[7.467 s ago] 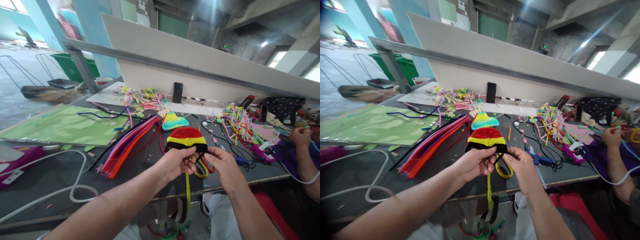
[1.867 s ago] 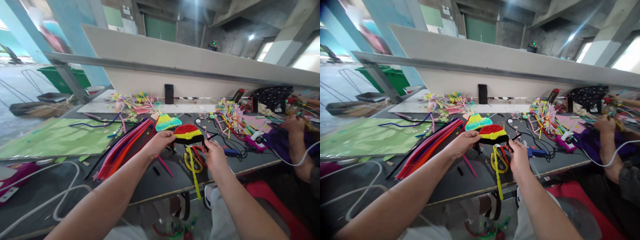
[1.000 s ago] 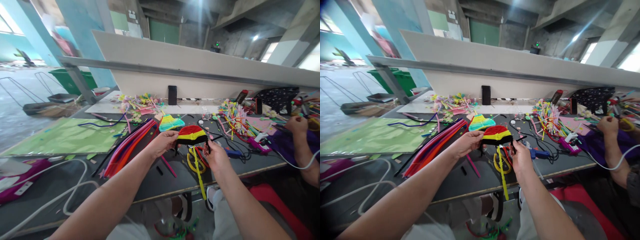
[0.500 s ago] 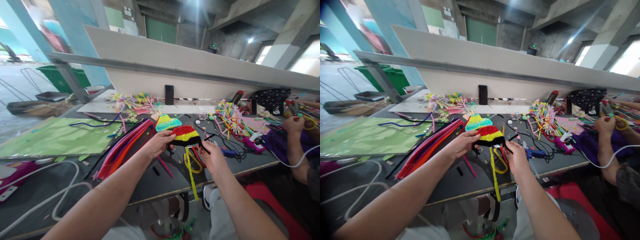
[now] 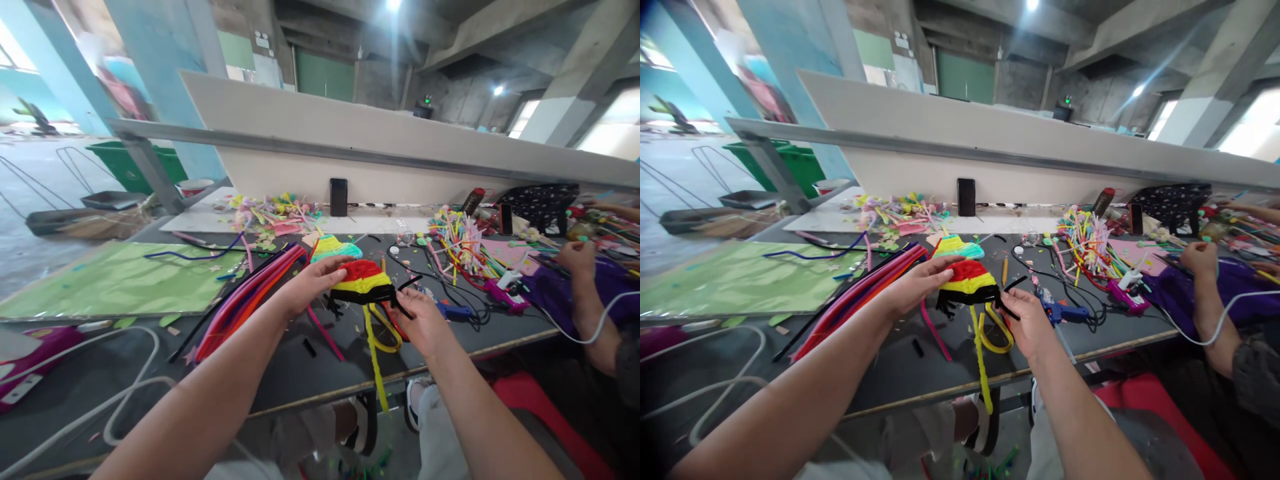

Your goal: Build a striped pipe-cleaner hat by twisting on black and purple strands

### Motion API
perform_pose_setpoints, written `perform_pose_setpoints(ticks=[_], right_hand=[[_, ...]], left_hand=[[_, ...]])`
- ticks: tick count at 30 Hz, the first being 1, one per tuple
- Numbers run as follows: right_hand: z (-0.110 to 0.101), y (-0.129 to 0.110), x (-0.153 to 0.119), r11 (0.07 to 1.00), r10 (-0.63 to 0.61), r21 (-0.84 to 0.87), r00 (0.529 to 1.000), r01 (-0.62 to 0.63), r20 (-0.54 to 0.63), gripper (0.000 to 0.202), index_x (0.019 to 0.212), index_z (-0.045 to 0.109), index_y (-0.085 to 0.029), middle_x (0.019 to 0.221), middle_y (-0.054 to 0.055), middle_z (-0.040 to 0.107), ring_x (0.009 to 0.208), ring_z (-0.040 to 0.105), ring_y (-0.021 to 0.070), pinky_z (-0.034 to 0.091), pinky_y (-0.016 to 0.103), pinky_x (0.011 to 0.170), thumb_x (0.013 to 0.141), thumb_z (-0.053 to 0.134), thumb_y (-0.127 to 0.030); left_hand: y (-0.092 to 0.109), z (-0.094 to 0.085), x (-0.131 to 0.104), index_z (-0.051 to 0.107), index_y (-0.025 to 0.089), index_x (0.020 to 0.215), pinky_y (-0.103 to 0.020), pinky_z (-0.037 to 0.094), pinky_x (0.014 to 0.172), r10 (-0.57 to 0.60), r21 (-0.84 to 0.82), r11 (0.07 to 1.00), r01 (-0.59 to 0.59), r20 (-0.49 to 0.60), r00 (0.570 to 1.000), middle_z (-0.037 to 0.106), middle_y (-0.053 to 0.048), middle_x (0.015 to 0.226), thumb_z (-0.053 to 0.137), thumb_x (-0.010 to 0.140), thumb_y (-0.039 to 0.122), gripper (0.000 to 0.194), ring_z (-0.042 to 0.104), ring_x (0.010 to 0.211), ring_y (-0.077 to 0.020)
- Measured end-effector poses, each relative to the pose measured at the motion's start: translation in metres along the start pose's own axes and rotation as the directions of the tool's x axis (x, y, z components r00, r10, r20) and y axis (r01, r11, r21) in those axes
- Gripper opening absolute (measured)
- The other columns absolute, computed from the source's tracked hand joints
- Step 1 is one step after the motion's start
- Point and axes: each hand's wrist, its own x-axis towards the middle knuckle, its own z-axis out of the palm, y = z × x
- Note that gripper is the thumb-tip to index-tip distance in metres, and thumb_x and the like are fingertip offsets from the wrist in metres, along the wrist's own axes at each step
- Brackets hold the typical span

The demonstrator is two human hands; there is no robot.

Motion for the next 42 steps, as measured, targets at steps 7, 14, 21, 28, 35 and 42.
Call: perform_pose_setpoints(ticks=[7,14,21,28,35,42], right_hand=[[0.006,0.001,-0.002,0.999,0.037,0.001,0.995,-0.037,0.092,0.024,0.057,0.059,-0.017,0.057,-0.002,0.060,0.056,0.055,0.0097,0.044,0.021,0.057,0.059,0.080,-0.029],[0.006,0.001,-0.005,0.999,0.020,0.026,1.000,-0.020,0.012,0.025,0.055,0.060,-0.016,0.054,-0.003,0.059,0.049,0.051,0.0081,0.040,0.019,0.048,0.054,0.082,-0.026],[0.001,0.005,-0.002,0.997,0.001,-0.077,1.000,0.000,0.017,0.024,0.055,0.061,-0.016,0.056,-0.002,0.062,0.052,0.054,0.0096,0.040,0.020,0.050,0.058,0.080,-0.030],[-0.001,0.000,0.000,0.958,0.043,-0.287,0.996,-0.020,0.073,0.022,0.069,0.069,-0.015,0.065,0.001,0.066,0.060,0.056,0.0094,0.042,0.020,0.059,0.060,0.080,-0.032],[0.007,0.008,-0.011,0.960,0.179,-0.237,0.978,-0.149,0.110,0.023,0.079,0.068,-0.016,0.064,-0.001,0.062,0.057,0.055,0.0092,0.042,0.022,0.057,0.063,0.079,-0.029],[0.019,0.018,-0.020,0.976,0.089,-0.204,0.994,-0.075,0.062,0.022,0.084,0.069,-0.017,0.054,-0.001,0.059,0.050,0.052,0.0084,0.044,0.023,0.056,0.075,0.070,-0.037]], left_hand=[[0.053,0.043,-0.007,0.062,0.029,0.117,-0.050,0.013,0.110,0.289,0.798,0.391,-0.458,0.365,0.885,0.048,-0.008,0.135,0.077,0.060,0.046,0.062,0.034,0.129,-0.0342],[0.044,0.070,-0.008,0.068,0.021,0.095,-0.042,0.026,0.100,0.146,0.854,0.212,-0.476,0.454,0.879,0.066,-0.008,0.091,0.058,0.078,0.032,0.022,0.055,0.097,-0.0267],[0.043,0.063,-0.001,0.067,0.020,0.099,-0.029,0.040,0.074,0.055,0.843,0.242,-0.480,0.482,0.874,0.066,-0.008,0.091,0.051,0.079,0.025,0.026,0.059,0.086,-0.0225],[0.036,0.055,0.011,0.071,0.022,0.098,-0.027,0.041,0.075,0.093,0.801,0.347,-0.488,0.488,0.868,0.070,-0.006,0.095,0.054,0.077,0.026,0.027,0.062,0.086,-0.0213],[0.041,0.039,0.007,0.071,0.020,0.097,-0.022,0.043,0.077,0.084,0.827,0.410,-0.383,0.385,0.919,0.071,-0.002,0.094,0.051,0.077,0.026,0.029,0.061,0.085,-0.0158],[0.044,0.019,0.006,0.069,0.017,0.104,-0.019,0.042,0.082,0.004,0.710,0.608,-0.354,0.443,0.896,0.070,-0.002,0.102,0.051,0.079,0.026,0.032,0.061,0.092,-0.0131]])
